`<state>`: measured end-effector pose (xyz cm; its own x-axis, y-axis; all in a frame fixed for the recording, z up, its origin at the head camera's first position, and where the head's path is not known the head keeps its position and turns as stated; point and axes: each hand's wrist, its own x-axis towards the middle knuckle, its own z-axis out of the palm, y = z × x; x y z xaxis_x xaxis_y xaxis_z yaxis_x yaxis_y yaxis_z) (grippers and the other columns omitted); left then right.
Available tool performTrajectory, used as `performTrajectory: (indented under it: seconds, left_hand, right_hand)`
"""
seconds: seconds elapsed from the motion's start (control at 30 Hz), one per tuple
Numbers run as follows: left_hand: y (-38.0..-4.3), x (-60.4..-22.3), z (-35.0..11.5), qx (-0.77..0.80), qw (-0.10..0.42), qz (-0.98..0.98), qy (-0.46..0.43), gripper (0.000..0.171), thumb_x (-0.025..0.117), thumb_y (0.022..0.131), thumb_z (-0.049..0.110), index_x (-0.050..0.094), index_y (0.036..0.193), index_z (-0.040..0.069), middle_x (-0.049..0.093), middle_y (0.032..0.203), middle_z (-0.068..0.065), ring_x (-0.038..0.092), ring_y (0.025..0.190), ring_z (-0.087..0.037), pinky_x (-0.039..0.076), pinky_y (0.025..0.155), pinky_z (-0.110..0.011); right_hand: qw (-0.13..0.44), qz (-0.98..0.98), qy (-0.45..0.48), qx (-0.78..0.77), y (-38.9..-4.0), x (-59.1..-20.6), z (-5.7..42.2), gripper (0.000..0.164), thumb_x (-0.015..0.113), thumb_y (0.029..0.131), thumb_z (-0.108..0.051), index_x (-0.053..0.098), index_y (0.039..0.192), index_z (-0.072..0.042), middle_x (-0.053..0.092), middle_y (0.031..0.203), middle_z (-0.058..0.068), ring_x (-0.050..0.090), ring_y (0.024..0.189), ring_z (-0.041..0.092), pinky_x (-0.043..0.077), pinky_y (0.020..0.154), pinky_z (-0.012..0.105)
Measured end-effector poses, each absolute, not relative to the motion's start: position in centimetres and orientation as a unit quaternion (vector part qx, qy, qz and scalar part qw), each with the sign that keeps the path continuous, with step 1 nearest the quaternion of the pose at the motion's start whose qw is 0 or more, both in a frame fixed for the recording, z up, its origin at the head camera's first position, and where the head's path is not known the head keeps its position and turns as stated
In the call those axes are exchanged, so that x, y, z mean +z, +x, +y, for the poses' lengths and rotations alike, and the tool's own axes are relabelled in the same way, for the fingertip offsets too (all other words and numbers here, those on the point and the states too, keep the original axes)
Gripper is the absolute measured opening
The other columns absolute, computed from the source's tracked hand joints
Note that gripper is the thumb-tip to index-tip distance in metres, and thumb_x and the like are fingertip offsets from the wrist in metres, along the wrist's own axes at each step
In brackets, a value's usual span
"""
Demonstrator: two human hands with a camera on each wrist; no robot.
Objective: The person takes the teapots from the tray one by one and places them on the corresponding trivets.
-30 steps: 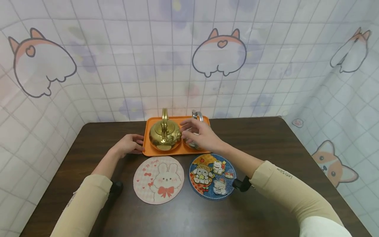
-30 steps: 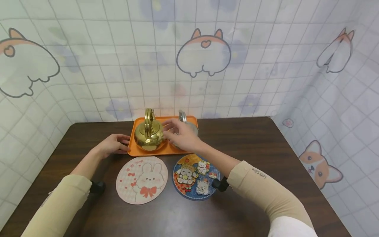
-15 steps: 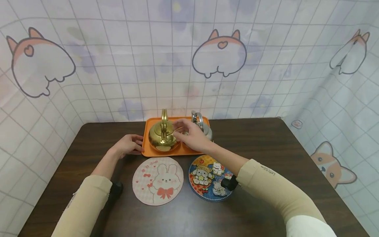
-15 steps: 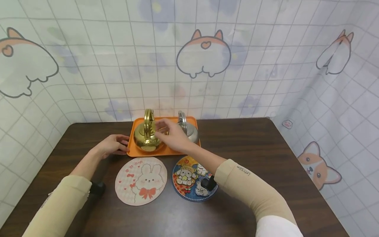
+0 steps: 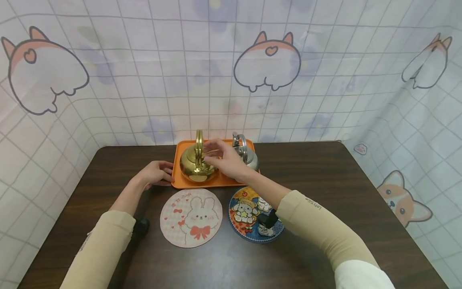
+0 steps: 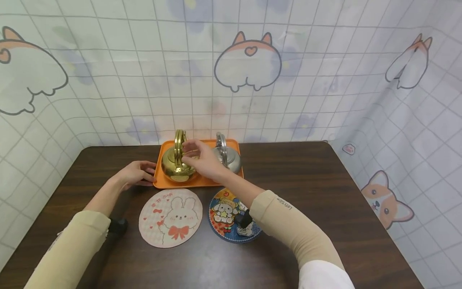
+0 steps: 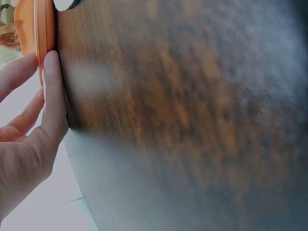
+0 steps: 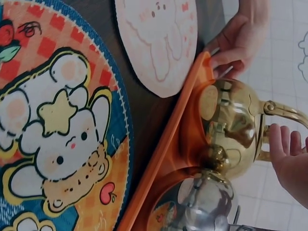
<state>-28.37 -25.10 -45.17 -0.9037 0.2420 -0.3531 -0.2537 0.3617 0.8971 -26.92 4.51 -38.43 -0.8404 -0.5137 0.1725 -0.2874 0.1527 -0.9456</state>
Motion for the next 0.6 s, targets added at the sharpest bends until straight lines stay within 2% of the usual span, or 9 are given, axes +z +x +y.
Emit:
performTrajectory:
  seconds: [0.27, 0.6]
  left_hand:
    - [-28.4, -44.9, -25.1, 0.569, 0.214, 0.794, -0.003, 0.068, 0.068, 0.092, -0.01, 0.035, 0.151, -0.013, 0.053, 0.127, -0.028, 0.069, 0.092, -0.021, 0.061, 0.085, -0.037]
    - [-28.2, -45.5, -25.1, 0.575, 0.216, 0.789, -0.007, 0.068, 0.069, 0.092, -0.009, 0.036, 0.151, -0.012, 0.052, 0.128, -0.029, 0.069, 0.093, -0.022, 0.062, 0.084, -0.037]
  right_hand:
    - [0.092, 0.751, -0.247, -0.606, -27.2, -38.7, 3.4, 0.041, 0.067, 0.098, -0.003, 0.052, 0.137, -0.002, 0.06, 0.131, 0.015, 0.061, 0.118, 0.029, 0.055, 0.095, 0.033]
    - [0.117, 0.722, -0.236, -0.64, -27.0, -39.6, 2.7, 0.044, 0.064, 0.1, 0.002, 0.047, 0.14, 0.0, 0.056, 0.134, 0.019, 0.059, 0.12, 0.037, 0.054, 0.098, 0.035]
